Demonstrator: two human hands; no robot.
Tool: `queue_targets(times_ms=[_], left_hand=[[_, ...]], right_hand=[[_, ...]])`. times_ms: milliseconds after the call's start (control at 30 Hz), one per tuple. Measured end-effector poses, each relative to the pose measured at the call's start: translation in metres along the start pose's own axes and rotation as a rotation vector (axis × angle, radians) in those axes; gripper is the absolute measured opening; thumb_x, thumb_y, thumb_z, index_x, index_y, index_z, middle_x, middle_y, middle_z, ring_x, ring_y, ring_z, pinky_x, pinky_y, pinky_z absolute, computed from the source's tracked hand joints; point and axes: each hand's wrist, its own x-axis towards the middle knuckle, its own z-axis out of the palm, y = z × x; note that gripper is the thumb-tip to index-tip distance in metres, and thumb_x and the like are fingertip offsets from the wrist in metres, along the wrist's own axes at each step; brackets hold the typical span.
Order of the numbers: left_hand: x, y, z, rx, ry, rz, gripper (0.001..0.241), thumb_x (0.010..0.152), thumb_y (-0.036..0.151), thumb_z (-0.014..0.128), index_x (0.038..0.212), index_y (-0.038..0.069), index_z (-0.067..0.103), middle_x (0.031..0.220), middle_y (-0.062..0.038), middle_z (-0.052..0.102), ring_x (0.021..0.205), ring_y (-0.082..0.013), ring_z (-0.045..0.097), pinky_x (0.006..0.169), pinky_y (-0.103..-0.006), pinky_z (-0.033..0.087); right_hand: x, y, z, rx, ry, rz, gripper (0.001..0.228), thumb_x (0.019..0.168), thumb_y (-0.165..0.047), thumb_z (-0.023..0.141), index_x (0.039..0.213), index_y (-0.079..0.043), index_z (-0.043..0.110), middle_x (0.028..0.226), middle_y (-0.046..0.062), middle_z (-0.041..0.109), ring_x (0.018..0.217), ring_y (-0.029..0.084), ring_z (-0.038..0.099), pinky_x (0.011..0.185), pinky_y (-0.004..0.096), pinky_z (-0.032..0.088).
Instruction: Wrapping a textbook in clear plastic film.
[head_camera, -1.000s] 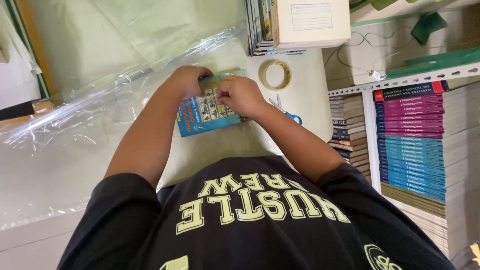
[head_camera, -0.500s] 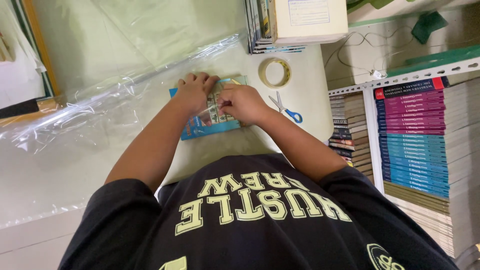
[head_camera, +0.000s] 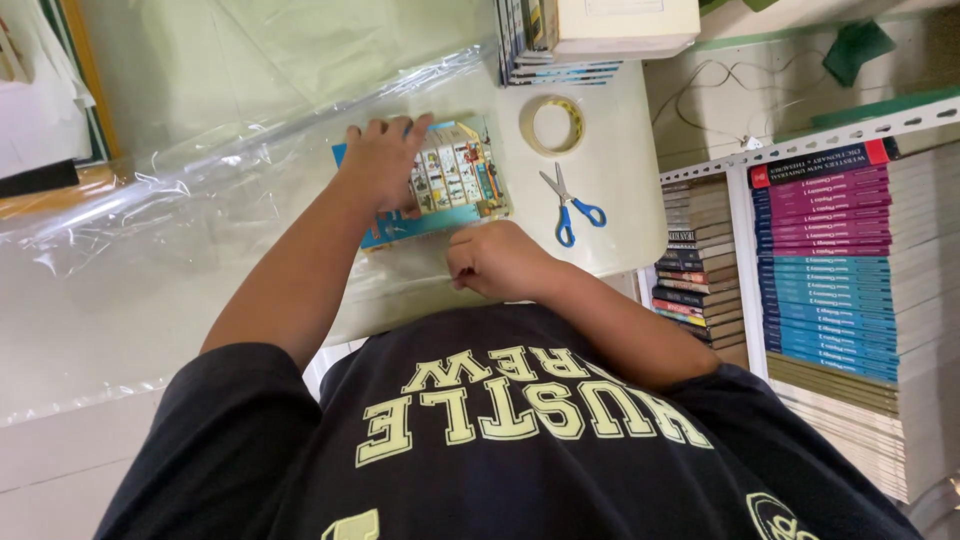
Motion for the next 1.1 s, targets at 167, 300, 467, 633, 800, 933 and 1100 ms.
queue_targets(times_ms=[167, 300, 467, 633, 800, 933, 1100], left_hand=[[-0.011, 0.000, 0.027, 0.027, 0.095, 0.140, 0.127, 0.048, 0.039, 0.098, 0.157, 0.028, 0.034, 0.160, -0.007, 0.038, 0.146, -0.0327, 0.034, 0.115, -0.0643, 0.025], [-0.025, 0.003, 0.047, -0.012, 0.038, 0.300, 0.116, 0.054, 0.045, 0.095, 0.154, 0.034, 0.037, 0.170, -0.001, 0.024, 0.157, -0.0253, 0.018, 0.123, -0.0661, 0.010], [-0.031, 0.006, 0.045, 0.009, -0.055, 0.264, 0.114, 0.060, 0.046, 0.091, 0.157, 0.041, 0.032, 0.171, 0.006, 0.015, 0.158, -0.0229, 0.008, 0.121, -0.0672, 0.004], [-0.038, 0.005, 0.052, 0.015, -0.046, 0.268, 0.108, 0.064, 0.047, 0.089, 0.157, 0.044, 0.032, 0.172, 0.007, 0.014, 0.159, -0.0220, 0.008, 0.123, -0.0658, 0.005], [-0.044, 0.012, 0.047, -0.028, -0.058, 0.278, 0.106, 0.064, 0.048, 0.087, 0.156, 0.043, 0.035, 0.170, 0.006, 0.015, 0.157, -0.0230, 0.008, 0.122, -0.0639, 0.004], [-0.007, -0.019, 0.083, -0.221, -0.070, 0.292, 0.070, 0.080, 0.053, 0.074, 0.144, 0.031, 0.055, 0.162, -0.001, 0.037, 0.152, -0.0274, 0.027, 0.121, -0.0578, 0.019], [-0.028, -0.045, 0.011, -1.163, -0.490, -0.008, 0.065, 0.092, 0.063, 0.056, 0.112, 0.005, 0.077, 0.112, -0.015, 0.080, 0.101, -0.0259, 0.077, 0.092, -0.0376, 0.058]], right_hand=[[-0.009, -0.003, 0.006, 0.055, 0.022, 0.055, 0.018, 0.073, -0.012, 0.082, 0.075, -0.012, 0.064, 0.078, 0.005, 0.064, 0.073, 0.030, 0.066, 0.062, 0.042, 0.050], [-0.018, -0.004, 0.015, 0.061, 0.060, 0.112, 0.018, 0.072, -0.011, 0.082, 0.075, -0.011, 0.065, 0.079, 0.005, 0.064, 0.072, 0.030, 0.066, 0.063, 0.042, 0.052], [-0.032, -0.005, 0.036, -0.002, 0.015, 0.127, 0.016, 0.072, -0.009, 0.079, 0.072, -0.011, 0.063, 0.076, 0.006, 0.064, 0.072, 0.030, 0.066, 0.063, 0.043, 0.051], [-0.033, -0.015, 0.034, 0.031, -0.012, 0.124, 0.016, 0.069, -0.010, 0.079, 0.068, -0.011, 0.062, 0.073, 0.006, 0.064, 0.070, 0.031, 0.066, 0.060, 0.044, 0.049], [-0.027, -0.014, 0.026, 0.100, -0.136, 0.226, 0.016, 0.066, -0.014, 0.083, 0.070, -0.012, 0.067, 0.074, 0.005, 0.068, 0.070, 0.028, 0.068, 0.062, 0.041, 0.051], [-0.011, 0.024, 0.015, 0.153, -0.079, 0.288, 0.014, 0.071, -0.015, 0.083, 0.078, -0.012, 0.071, 0.076, 0.005, 0.069, 0.070, 0.024, 0.070, 0.064, 0.038, 0.053], [0.041, 0.046, -0.022, -0.108, 0.149, 0.397, 0.023, 0.074, -0.017, 0.086, 0.089, -0.010, 0.070, 0.082, 0.007, 0.069, 0.074, 0.025, 0.068, 0.064, 0.039, 0.051]])
